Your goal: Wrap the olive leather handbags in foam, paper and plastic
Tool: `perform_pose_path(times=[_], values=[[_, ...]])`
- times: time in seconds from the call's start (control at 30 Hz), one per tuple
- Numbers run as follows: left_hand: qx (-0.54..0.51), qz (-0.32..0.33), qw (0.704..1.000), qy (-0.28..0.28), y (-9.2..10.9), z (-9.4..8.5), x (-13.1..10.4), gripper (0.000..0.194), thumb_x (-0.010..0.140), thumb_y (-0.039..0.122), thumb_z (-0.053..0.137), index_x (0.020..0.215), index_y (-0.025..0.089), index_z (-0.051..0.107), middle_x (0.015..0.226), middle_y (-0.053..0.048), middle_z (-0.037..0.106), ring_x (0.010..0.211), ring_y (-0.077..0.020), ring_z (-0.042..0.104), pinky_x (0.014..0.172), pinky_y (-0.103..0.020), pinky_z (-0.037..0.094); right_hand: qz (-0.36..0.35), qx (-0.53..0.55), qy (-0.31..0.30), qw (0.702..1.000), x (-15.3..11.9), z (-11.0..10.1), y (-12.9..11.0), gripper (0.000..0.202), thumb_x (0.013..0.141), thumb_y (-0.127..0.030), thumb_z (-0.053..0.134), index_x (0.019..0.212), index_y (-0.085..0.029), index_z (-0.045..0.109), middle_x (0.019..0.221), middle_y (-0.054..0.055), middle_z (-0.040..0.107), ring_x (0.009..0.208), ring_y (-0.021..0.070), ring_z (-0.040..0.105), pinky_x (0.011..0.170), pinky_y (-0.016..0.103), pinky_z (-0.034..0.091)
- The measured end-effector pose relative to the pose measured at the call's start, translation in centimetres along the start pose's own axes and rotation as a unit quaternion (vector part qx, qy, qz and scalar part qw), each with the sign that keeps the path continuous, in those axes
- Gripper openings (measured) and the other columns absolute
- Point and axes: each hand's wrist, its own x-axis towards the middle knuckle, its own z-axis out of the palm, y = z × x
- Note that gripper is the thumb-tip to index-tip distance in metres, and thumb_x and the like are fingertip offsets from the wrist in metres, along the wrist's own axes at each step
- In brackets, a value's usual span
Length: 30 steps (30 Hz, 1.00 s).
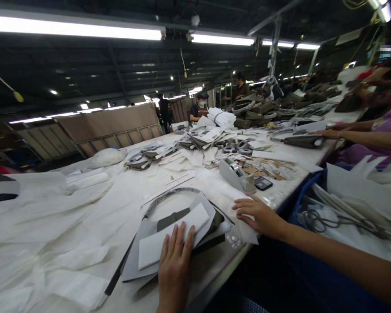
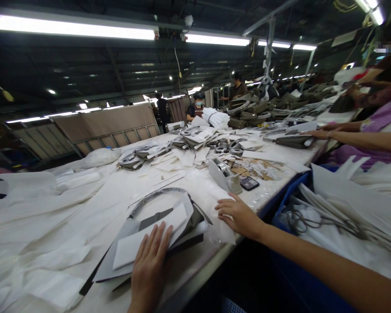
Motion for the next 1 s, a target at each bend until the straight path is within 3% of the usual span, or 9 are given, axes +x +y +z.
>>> perform_pose_path(times=[0.13,0.2,0.27,0.37,0.53,0.7,0.8,0.87,1.0], values=[[-0.014,-0.005,1.0,-0.012,-0.1,-0.1,0.0,0.061,0.096,0.014,0.04,0.153,0.027,0.025,0.155,-0.003,0.038,0.143,-0.0254,0.034,0.118,-0.046,0.031,0.023,0.133,-0.122,0.983,-0.8,-1.5,-3.9,0.014,0.091,-0.032,0.061,0.09,-0.028,0.074,0.101,0.0,0.075,0.095,0.0175,0.07,0.098,0.036,0.051],[-0.022,-0.014,1.0,-0.013,-0.1,-0.2,0.1,0.061,0.097,0.013,0.039,0.154,0.027,0.024,0.155,-0.003,0.036,0.144,-0.0252,0.033,0.118,-0.046,0.03,0.042,0.149,-0.121,0.98,-0.4,-1.0,-4.1,0.02,0.094,-0.035,0.056,0.096,-0.027,0.074,0.096,0.002,0.076,0.09,0.0175,0.071,0.087,0.03,0.055],[-0.02,-0.018,1.0,-0.012,-0.1,-0.3,0.1,0.062,0.096,0.01,0.037,0.154,0.027,0.023,0.155,-0.003,0.036,0.144,-0.0247,0.033,0.118,-0.046,0.03,0.049,0.111,-0.077,0.99,0.5,0.4,-3.2,0.027,0.097,-0.033,0.048,0.104,-0.025,0.072,0.101,0.005,0.075,0.095,0.0196,0.07,0.088,0.032,0.055],[-0.01,-0.013,1.0,-0.011,0.0,-0.2,0.1,0.063,0.095,0.008,0.037,0.154,0.027,0.024,0.154,-0.004,0.039,0.143,-0.0249,0.035,0.117,-0.046,0.032,0.01,0.056,-0.035,0.998,2.7,3.3,-1.2,0.033,0.097,-0.023,0.043,0.118,-0.02,0.068,0.12,0.011,0.069,0.111,0.0216,0.065,0.097,0.035,0.052],[-0.004,-0.014,1.0,0.008,-0.4,-0.2,0.0,0.059,0.097,0.018,0.043,0.153,0.025,0.027,0.152,-0.006,0.043,0.142,-0.0253,0.036,0.118,-0.045,0.031,-0.043,0.012,-0.035,0.998,6.8,6.6,0.9,0.046,0.087,-0.019,0.056,0.133,-0.015,0.058,0.135,0.018,0.059,0.128,0.0288,0.053,0.107,0.047,0.042],[-0.01,-0.004,0.998,0.066,-1.7,-0.6,0.3,0.054,0.098,0.026,0.046,0.151,0.019,0.033,0.15,-0.009,0.045,0.14,-0.0242,0.04,0.119,-0.039,0.028,-0.004,-0.068,-0.07,0.995,11.9,7.7,2.1,0.033,0.094,-0.018,0.049,0.121,-0.019,0.067,0.14,0.014,0.056,0.137,0.0327,0.042,0.111,0.057,0.033],[-0.022,-0.003,0.997,0.073,-2.2,-0.6,0.4,0.055,0.098,0.024,0.047,0.151,0.018,0.033,0.149,-0.009,0.046,0.14,-0.0233,0.04,0.119,-0.037,0.027,-0.013,-0.073,-0.082,0.994,15.5,8.1,2.6,0.026,0.091,-0.017,0.053,0.105,-0.022,0.075,0.135,0.009,0.061,0.14,0.0356,0.037,0.114,0.065,0.019],[-0.023,-0.002,0.997,0.073,-2.3,-0.4,0.4,0.057,0.097,0.025,0.049,0.151,0.018,0.032,0.148,-0.01,0.047,0.14,-0.0235,0.04,0.12,-0.037,0.026,-0.012,-0.073,-0.083,0.994,17.2,8.3,2.7,0.027,0.089,-0.015,0.055,0.106,-0.024,0.074,0.135,0.007,0.062,0.142,0.0347,0.033,0.115,0.066,0.012],[-0.021,0.004,0.998,0.065,-2.2,-0.1,0.2,0.057,0.098,0.029,0.049,0.151,0.017,0.033,0.148,-0.011,0.047,0.141,-0.0252,0.039,0.12,-0.039,0.026,0.016,-0.075,-0.066,0.995,16.4,7.9,2.4,0.03,0.091,-0.018,0.055,0.114,-0.024,0.072,0.145,0.006,0.053,0.146,0.0375,0.024,0.114,0.068,0.011]])
